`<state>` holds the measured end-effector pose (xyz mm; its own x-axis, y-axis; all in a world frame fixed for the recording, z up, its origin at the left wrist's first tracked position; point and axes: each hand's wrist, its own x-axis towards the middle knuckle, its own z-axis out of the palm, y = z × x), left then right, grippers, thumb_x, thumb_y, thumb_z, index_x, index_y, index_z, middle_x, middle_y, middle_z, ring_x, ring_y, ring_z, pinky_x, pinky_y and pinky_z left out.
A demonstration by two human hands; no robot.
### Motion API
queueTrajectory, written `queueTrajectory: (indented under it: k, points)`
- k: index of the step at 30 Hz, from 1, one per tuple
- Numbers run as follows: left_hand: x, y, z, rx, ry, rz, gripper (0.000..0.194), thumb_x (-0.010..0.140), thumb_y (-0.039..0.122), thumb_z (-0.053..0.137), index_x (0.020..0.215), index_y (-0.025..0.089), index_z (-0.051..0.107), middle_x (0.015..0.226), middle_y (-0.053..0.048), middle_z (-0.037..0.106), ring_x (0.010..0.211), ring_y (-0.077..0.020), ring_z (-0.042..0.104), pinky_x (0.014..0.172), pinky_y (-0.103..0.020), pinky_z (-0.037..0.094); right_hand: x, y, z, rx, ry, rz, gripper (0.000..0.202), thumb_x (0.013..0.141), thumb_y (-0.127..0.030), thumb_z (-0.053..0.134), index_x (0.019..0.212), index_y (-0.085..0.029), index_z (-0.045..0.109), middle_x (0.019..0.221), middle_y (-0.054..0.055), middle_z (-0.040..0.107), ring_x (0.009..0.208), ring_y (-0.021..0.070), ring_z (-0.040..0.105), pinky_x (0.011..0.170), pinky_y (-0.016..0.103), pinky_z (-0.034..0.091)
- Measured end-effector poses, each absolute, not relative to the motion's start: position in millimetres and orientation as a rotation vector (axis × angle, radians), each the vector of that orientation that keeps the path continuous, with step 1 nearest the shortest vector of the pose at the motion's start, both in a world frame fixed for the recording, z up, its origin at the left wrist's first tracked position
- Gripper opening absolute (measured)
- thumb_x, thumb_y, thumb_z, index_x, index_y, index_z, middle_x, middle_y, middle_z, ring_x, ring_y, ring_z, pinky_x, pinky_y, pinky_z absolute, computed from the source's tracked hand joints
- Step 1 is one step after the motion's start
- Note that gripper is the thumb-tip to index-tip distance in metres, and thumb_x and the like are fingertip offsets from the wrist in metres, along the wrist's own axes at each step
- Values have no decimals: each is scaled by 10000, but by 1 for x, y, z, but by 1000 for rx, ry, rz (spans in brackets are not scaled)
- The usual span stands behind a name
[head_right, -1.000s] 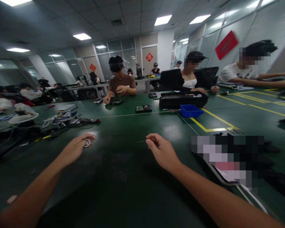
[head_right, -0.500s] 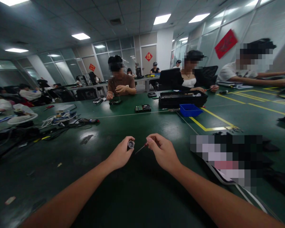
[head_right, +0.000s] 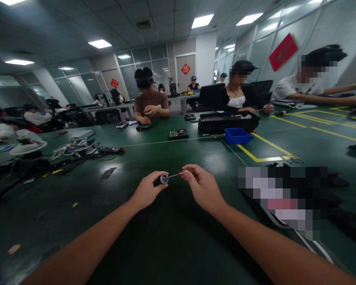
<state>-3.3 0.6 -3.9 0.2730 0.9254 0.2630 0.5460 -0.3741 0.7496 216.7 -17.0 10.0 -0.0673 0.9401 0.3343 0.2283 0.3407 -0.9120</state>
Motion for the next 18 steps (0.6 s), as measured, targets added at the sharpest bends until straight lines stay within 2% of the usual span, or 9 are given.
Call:
queueTrajectory:
  k: [9, 14, 16, 18]
  points:
    - [-5, 0, -3, 2040, 1311, 968, 378, 824, 128, 712, 1175, 256, 655, 1187, -16, 657, 1127, -192, 586, 1034, -353, 428, 219, -18, 17, -1188, -1611, 766, 310, 922, -472, 554, 1037, -214, 682, 915, 48, 751, 827, 213, 696, 750, 354, 528]
    - [-6, -1, 0, 2101, 1344, 910, 375, 833, 166, 712, 1193, 258, 657, 1223, -38, 651, 1148, -222, 578, 1050, -408, 422, 221, -19, 22, -1318, -1674, 673, 357, 886, -547, 587, 831, -213, 700, 677, 13, 673, 613, 185, 617, 562, 308, 441]
    - [-6, -2, 1, 2126, 1346, 894, 377, 836, 185, 715, 1200, 263, 657, 1222, -37, 653, 1150, -229, 575, 1048, -421, 421, 221, -21, 23, -1301, -1687, 681, 330, 898, -521, 572, 876, -214, 689, 664, 3, 656, 604, 183, 611, 558, 306, 432]
    - [-6, -3, 1, 2154, 1345, 876, 375, 838, 205, 718, 1203, 270, 658, 1213, -35, 658, 1146, -234, 574, 1050, -432, 415, 221, -21, 23, -1244, -1722, 710, 249, 921, -429, 539, 961, -219, 666, 702, 0, 663, 648, 185, 630, 593, 307, 447]
